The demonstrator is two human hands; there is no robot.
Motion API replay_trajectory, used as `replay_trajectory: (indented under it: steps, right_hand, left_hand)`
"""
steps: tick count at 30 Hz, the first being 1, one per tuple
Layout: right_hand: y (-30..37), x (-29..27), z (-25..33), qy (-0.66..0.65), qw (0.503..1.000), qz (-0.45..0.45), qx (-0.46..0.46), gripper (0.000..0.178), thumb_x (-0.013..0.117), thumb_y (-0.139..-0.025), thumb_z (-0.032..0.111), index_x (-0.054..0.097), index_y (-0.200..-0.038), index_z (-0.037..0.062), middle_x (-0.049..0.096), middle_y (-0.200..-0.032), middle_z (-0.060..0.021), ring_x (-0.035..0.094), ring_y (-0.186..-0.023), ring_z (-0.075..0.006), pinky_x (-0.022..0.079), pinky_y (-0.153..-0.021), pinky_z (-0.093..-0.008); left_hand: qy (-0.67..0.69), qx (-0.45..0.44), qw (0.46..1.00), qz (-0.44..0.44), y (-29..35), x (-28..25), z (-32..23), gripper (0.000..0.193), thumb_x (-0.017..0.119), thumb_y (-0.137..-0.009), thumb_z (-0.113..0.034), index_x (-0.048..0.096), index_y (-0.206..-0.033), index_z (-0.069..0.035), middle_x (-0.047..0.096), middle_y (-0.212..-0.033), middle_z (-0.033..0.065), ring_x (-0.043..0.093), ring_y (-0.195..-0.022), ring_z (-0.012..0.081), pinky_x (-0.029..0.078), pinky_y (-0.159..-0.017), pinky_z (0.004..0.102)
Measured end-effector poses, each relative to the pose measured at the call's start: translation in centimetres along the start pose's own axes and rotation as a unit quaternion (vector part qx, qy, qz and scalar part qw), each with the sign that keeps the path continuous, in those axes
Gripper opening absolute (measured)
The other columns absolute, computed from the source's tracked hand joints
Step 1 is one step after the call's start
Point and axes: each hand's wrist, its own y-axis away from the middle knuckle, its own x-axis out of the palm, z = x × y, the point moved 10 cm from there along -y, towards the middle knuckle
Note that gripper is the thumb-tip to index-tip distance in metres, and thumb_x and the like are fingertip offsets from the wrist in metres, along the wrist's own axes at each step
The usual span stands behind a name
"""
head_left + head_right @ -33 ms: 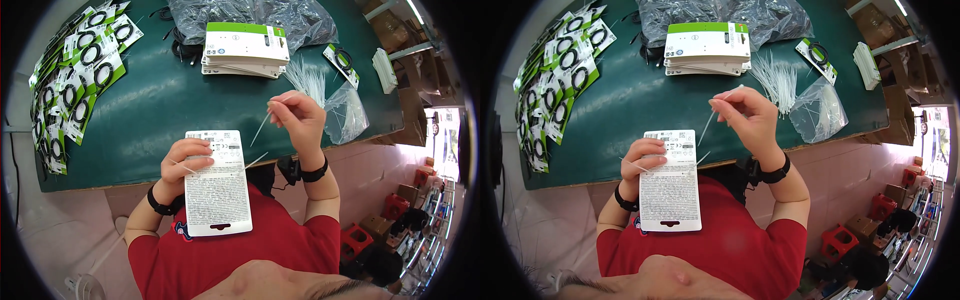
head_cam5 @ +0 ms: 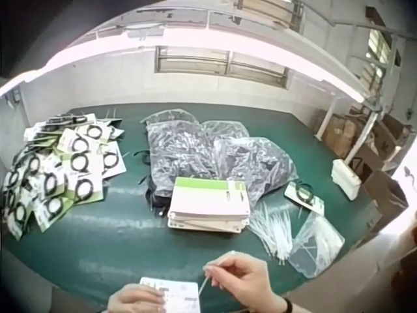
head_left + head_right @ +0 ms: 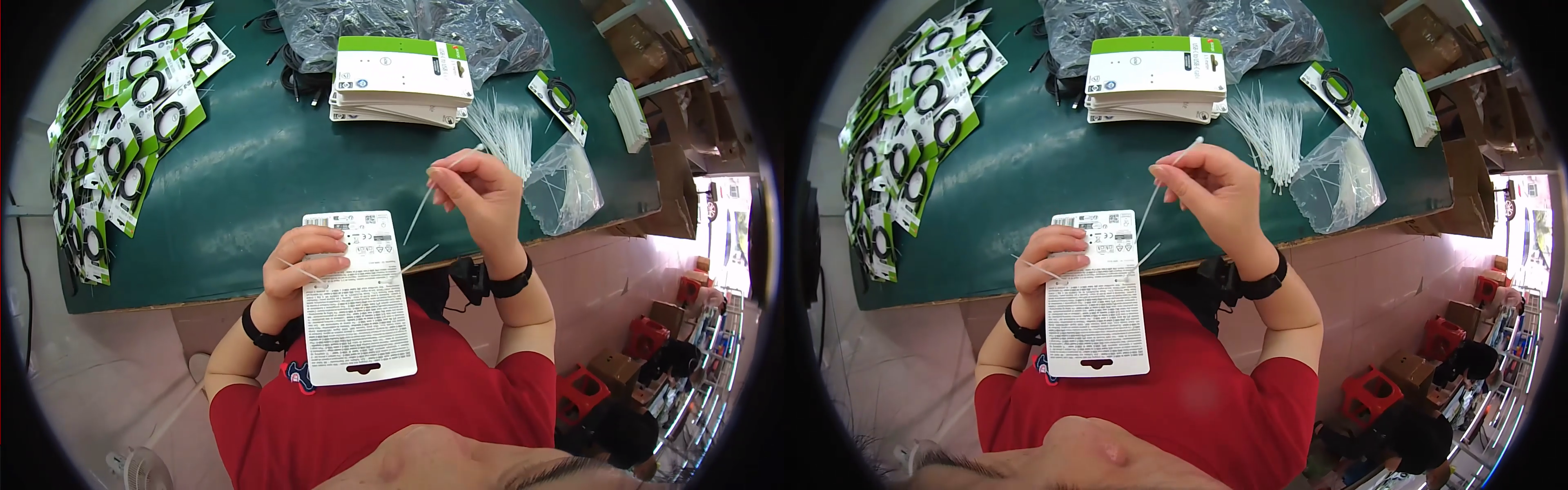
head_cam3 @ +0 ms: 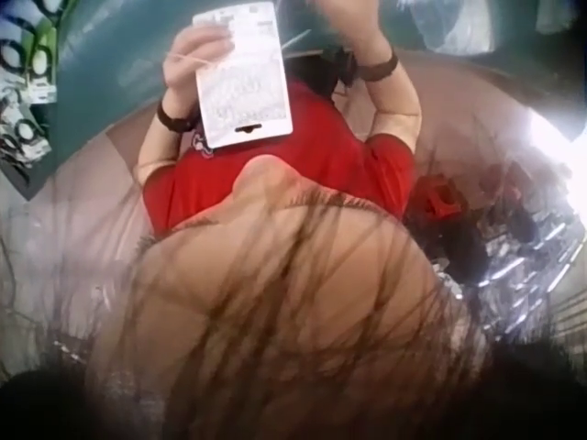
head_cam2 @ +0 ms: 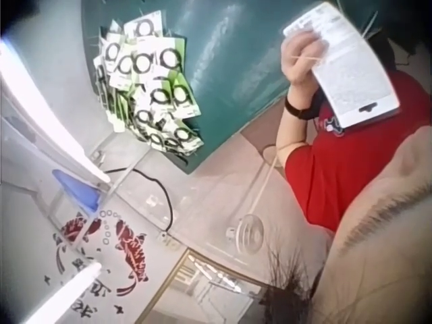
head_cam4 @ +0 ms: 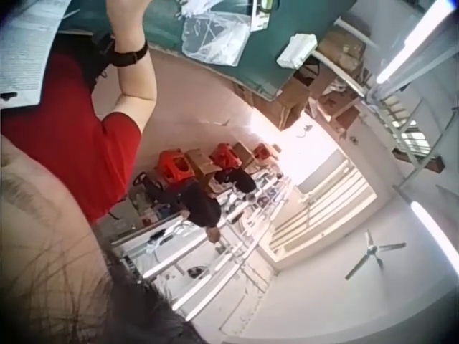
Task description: The person secures a USB cable to its packaging using a zip tie, then picks up a loose cable and fastens it with another zip tie. Finally, the person places the second cable onto a new packaging card and secures it with a third zip tie.
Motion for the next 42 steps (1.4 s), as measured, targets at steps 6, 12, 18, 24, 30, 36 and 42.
replay_trajectory:
  steps: [6, 12, 18, 24, 30, 36, 42]
  right_hand:
    - [-0.8, 3.5, -2.6, -0.025, 0.998, 0.039, 0.035, 0.006, 0.070, -0.091, 0.003, 0.068, -0.093, -0.0023, 0.069, -0.085, -0.0064, 0.062, -0.066, -0.0068, 0.047, -0.056, -0.0178]
    - [-0.7, 4.9, -4.0, 0.017, 0.996, 0.077, 0.033, 0.008, 0.071, -0.090, 0.005, 0.069, -0.094, -0.0018, 0.070, -0.087, -0.0056, 0.062, -0.069, -0.0056, 0.049, -0.059, -0.0180]
    - [-0.4, 5.3, -3.8, 0.050, 0.994, 0.090, 0.028, 0.009, 0.072, -0.090, 0.006, 0.069, -0.094, -0.0020, 0.070, -0.088, -0.0057, 0.062, -0.069, -0.0049, 0.050, -0.061, -0.0182]
    - [0.0, 5.8, -4.9, 0.001, 0.990, 0.107, 0.097, 0.012, 0.073, -0.090, 0.008, 0.068, -0.091, -0.0024, 0.070, -0.085, -0.0061, 0.063, -0.069, -0.0050, 0.050, -0.060, -0.0185]
    - [0.5, 7.1, -6.8, -0.002, 0.971, 0.168, 0.170, 0.015, 0.073, -0.090, 0.012, 0.067, -0.089, -0.0014, 0.070, -0.079, -0.0057, 0.065, -0.069, -0.0060, 0.049, -0.058, -0.0187]
    - [1.5, 8.4, -9.1, -0.006, 0.922, 0.260, 0.286, 0.019, 0.074, -0.089, 0.013, 0.066, -0.086, -0.0044, 0.070, -0.079, -0.0085, 0.066, -0.071, -0.0096, 0.051, -0.063, -0.0224]
    - [0.9, 7.1, -11.4, -0.032, 0.945, 0.230, 0.232, 0.016, 0.072, -0.089, 0.013, 0.068, -0.092, -0.0015, 0.069, -0.083, -0.0060, 0.063, -0.074, -0.0075, 0.050, -0.063, -0.0236]
  left_hand:
    - [0.015, 0.001, 1.000, 0.002, 0.1, 0.4, -0.3, 0.037, 0.087, -0.064, -0.011, 0.072, -0.098, -0.009, 0.068, -0.102, 0.0087, 0.069, -0.099, 0.0278, 0.054, -0.083, 0.0358]
    - [0.033, 0.001, 0.999, 0.015, 0.4, 1.0, -0.3, 0.038, 0.087, -0.064, -0.011, 0.073, -0.099, -0.009, 0.065, -0.102, 0.0084, 0.068, -0.100, 0.0283, 0.054, -0.083, 0.0353]
    - [0.036, 0.003, 0.999, 0.015, 0.7, 1.1, -0.2, 0.037, 0.087, -0.064, -0.012, 0.073, -0.099, -0.008, 0.063, -0.103, 0.0089, 0.068, -0.101, 0.0287, 0.054, -0.084, 0.0357]
    - [0.035, 0.013, 0.999, 0.024, 0.7, 1.3, -0.3, 0.038, 0.086, -0.064, -0.012, 0.073, -0.099, -0.007, 0.062, -0.103, 0.0089, 0.068, -0.101, 0.0296, 0.055, -0.084, 0.0361]
    - [0.037, 0.017, 0.999, 0.029, 0.1, 1.7, -0.5, 0.038, 0.084, -0.066, -0.011, 0.072, -0.101, -0.006, 0.067, -0.106, 0.0116, 0.069, -0.100, 0.0303, 0.056, -0.084, 0.0367]
    - [0.086, -0.040, 0.995, 0.020, 0.2, 1.9, 1.7, 0.033, 0.081, -0.072, -0.006, 0.070, -0.103, -0.002, 0.071, -0.109, 0.0157, 0.071, -0.097, 0.0301, 0.056, -0.085, 0.0368]
    - [0.174, -0.241, 0.955, -0.001, 1.0, 2.0, 4.8, 0.029, 0.075, -0.085, -0.006, 0.064, -0.111, 0.002, 0.071, -0.107, 0.0138, 0.070, -0.096, 0.0229, 0.056, -0.084, 0.0340]
